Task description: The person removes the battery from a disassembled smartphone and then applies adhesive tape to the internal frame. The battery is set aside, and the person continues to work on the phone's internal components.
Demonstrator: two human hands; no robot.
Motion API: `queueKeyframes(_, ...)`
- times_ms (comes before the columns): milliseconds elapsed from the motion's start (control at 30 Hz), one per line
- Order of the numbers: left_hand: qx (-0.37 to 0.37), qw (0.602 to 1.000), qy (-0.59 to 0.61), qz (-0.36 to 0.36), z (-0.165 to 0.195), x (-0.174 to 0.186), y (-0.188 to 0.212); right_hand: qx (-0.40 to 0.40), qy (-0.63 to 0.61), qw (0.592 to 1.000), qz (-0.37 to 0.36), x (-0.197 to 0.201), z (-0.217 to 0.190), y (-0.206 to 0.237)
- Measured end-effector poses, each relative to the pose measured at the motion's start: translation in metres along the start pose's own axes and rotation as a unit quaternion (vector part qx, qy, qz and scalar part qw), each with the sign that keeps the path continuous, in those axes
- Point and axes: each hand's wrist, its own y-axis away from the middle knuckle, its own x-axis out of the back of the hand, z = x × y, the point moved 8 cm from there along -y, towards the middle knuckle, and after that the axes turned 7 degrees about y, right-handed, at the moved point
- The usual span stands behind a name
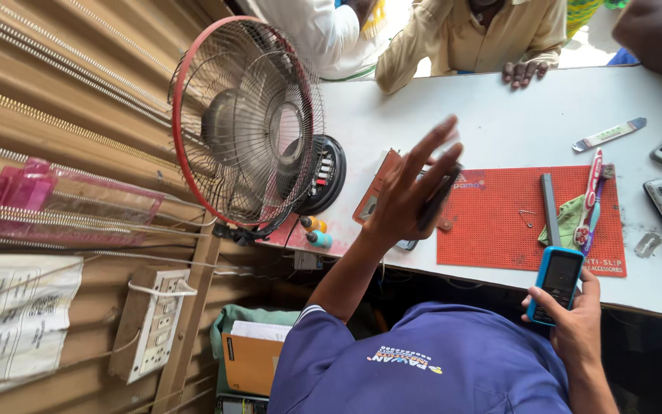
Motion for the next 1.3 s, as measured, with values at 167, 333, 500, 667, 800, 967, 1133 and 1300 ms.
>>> queueKeyframes(167,0.130,0.968,0.214,-0.004,-0.018,-0.027,0.016,-0.004,-0.073,0.997,0.018,0.021,0.002,0.010)
queueKeyframes(333,0.222,0.892,0.393,0.011,-0.028,-0.088,0.059,0.005,-0.144,0.988,0.063,0.053,-0.005,0.034)
queueKeyframes(500,0.351,0.793,0.497,-0.035,-0.015,-0.167,0.110,-0.031,-0.216,0.946,0.239,0.115,0.018,0.082)
queueKeyframes(667,0.418,0.725,0.530,-0.135,-0.013,-0.220,0.140,-0.079,-0.302,0.816,0.486,0.169,0.078,0.173)
queueKeyframes(800,0.397,0.709,0.534,-0.234,-0.026,-0.251,0.134,-0.114,-0.310,0.678,0.656,0.203,0.107,0.249)
queueKeyframes(967,0.352,0.736,0.521,-0.250,-0.009,-0.295,0.105,-0.031,-0.342,0.586,0.734,0.260,0.093,0.306)
queueKeyframes(1133,0.385,0.723,0.540,-0.192,0.060,-0.344,0.097,0.036,-0.349,0.591,0.727,0.346,0.065,0.335)
queueKeyframes(1300,0.374,0.739,0.531,-0.176,0.139,-0.411,0.105,0.096,-0.373,0.628,0.677,0.456,0.049,0.343)
